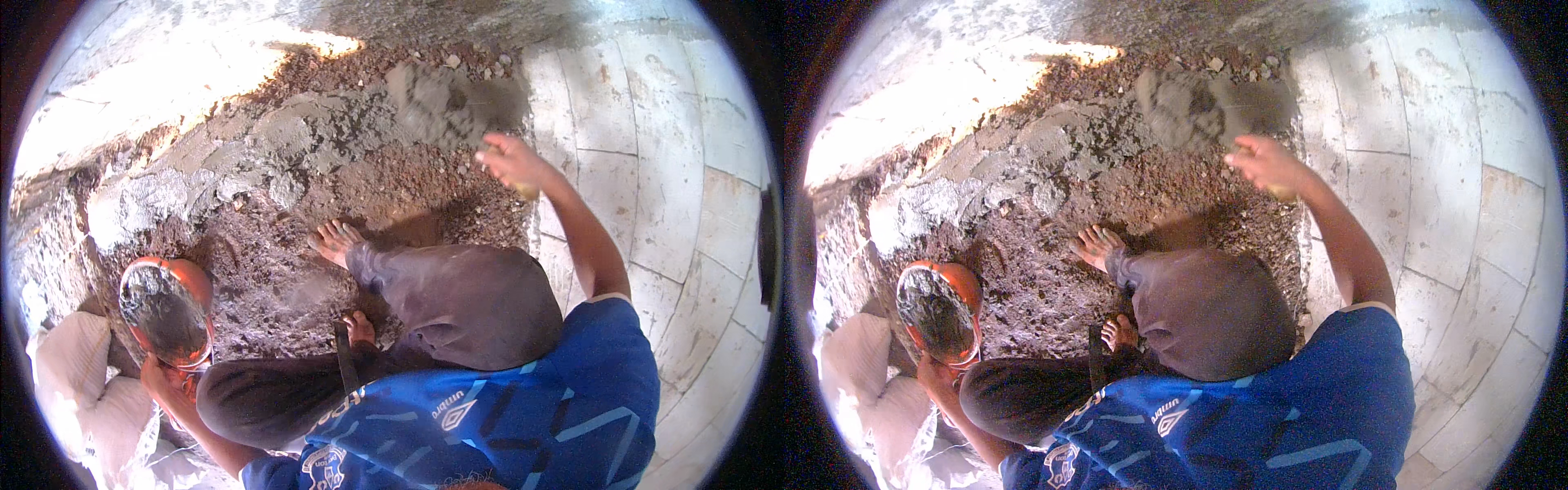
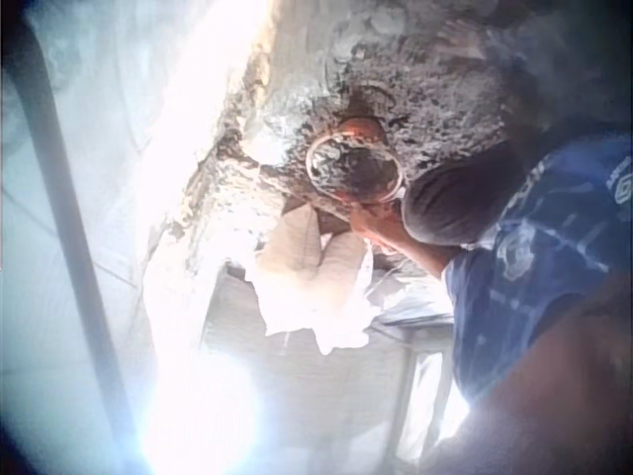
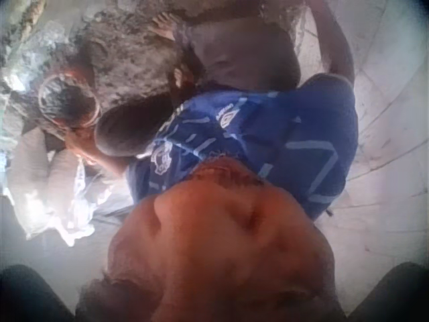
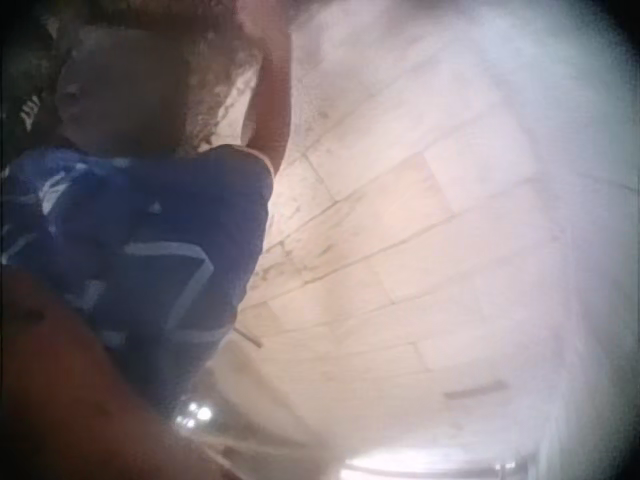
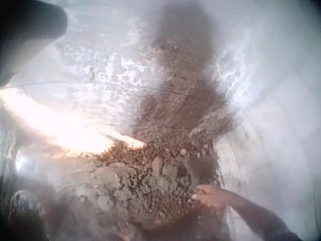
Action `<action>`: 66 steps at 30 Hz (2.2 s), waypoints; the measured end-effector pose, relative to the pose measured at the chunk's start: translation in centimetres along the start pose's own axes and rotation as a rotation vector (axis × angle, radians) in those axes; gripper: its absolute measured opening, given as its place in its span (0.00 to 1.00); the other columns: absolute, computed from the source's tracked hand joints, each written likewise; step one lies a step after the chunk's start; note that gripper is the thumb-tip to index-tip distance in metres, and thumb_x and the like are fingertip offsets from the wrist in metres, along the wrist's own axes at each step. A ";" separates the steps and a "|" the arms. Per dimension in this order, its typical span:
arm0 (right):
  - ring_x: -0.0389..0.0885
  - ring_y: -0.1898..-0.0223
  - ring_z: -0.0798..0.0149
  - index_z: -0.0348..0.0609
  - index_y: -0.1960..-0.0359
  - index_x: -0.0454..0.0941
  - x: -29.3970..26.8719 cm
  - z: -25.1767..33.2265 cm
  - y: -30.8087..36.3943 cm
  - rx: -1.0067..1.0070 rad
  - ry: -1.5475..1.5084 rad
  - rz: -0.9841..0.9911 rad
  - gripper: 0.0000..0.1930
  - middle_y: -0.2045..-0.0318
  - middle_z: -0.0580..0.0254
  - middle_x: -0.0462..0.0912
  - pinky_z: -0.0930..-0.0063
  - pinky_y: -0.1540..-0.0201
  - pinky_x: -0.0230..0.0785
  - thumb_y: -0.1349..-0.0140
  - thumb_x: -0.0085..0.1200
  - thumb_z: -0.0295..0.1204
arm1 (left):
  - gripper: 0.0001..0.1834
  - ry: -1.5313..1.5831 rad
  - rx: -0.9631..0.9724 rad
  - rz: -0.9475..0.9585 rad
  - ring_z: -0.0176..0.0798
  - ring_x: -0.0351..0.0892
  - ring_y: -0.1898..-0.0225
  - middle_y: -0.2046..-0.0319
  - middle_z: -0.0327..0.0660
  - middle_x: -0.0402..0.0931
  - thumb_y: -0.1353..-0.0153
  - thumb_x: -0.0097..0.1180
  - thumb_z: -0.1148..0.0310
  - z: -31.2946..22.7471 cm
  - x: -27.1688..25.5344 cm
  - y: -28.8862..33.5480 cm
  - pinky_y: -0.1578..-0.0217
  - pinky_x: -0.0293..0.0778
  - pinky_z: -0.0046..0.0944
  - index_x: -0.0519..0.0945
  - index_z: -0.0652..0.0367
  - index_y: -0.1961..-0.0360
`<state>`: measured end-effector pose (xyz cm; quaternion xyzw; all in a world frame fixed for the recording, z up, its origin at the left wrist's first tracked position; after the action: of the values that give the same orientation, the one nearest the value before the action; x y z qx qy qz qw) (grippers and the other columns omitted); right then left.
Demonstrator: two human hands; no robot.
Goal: The person scoops cement from a bucket using a trowel and spreads it onto the floor. They repeatedly transfer the material from the bucket to the ground and smooth it out.
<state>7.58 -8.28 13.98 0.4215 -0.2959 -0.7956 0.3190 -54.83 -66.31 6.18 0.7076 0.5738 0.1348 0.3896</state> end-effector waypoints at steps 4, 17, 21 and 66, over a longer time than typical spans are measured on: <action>0.79 0.72 0.62 0.43 0.42 0.68 -6.0 -1.3 -4.7 -0.131 0.334 -0.246 0.30 0.69 0.52 0.79 0.68 0.75 0.72 0.40 0.55 0.48 | 0.23 -0.002 -0.018 -0.022 0.49 0.77 0.56 0.53 0.54 0.74 0.35 0.48 0.62 -1.1 0.8 1.6 0.60 0.77 0.47 0.71 0.74 0.48; 0.80 0.69 0.42 0.46 0.60 0.73 -2.0 -0.6 -4.8 -0.308 0.622 -0.757 0.15 0.73 0.49 0.79 0.54 0.65 0.74 0.36 0.48 0.44 | 0.23 0.079 0.024 0.199 0.51 0.76 0.55 0.54 0.53 0.74 0.35 0.49 0.63 2.0 -4.0 -4.6 0.55 0.74 0.50 0.70 0.73 0.48; 0.76 0.80 0.57 0.47 0.64 0.74 4.1 -11.2 -5.5 0.108 -0.312 -0.461 0.20 0.79 0.59 0.75 0.62 0.77 0.70 0.38 0.49 0.52 | 0.23 0.119 -0.064 0.171 0.53 0.76 0.52 0.51 0.53 0.73 0.35 0.49 0.63 1.9 -2.8 -3.4 0.52 0.74 0.54 0.69 0.73 0.48; 0.79 0.57 0.41 0.38 0.62 0.79 8.7 0.8 -9.9 -0.011 0.496 -0.268 0.24 0.59 0.42 0.80 0.50 0.49 0.69 0.34 0.34 0.44 | 0.23 0.079 -0.074 0.273 0.52 0.74 0.49 0.48 0.55 0.70 0.33 0.43 0.63 1.6 -1.5 -1.8 0.49 0.73 0.52 0.66 0.72 0.44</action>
<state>0.55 -8.58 2.84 0.6372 -0.1462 -0.7046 0.2759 -55.58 -68.19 4.24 0.7584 0.4818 0.2354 0.3705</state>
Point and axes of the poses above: each hand's wrist, its own y-axis away from the middle knuckle, its own x-axis out of the palm, z = x × y, the point moved 9 cm from there along -y, towards the middle knuckle
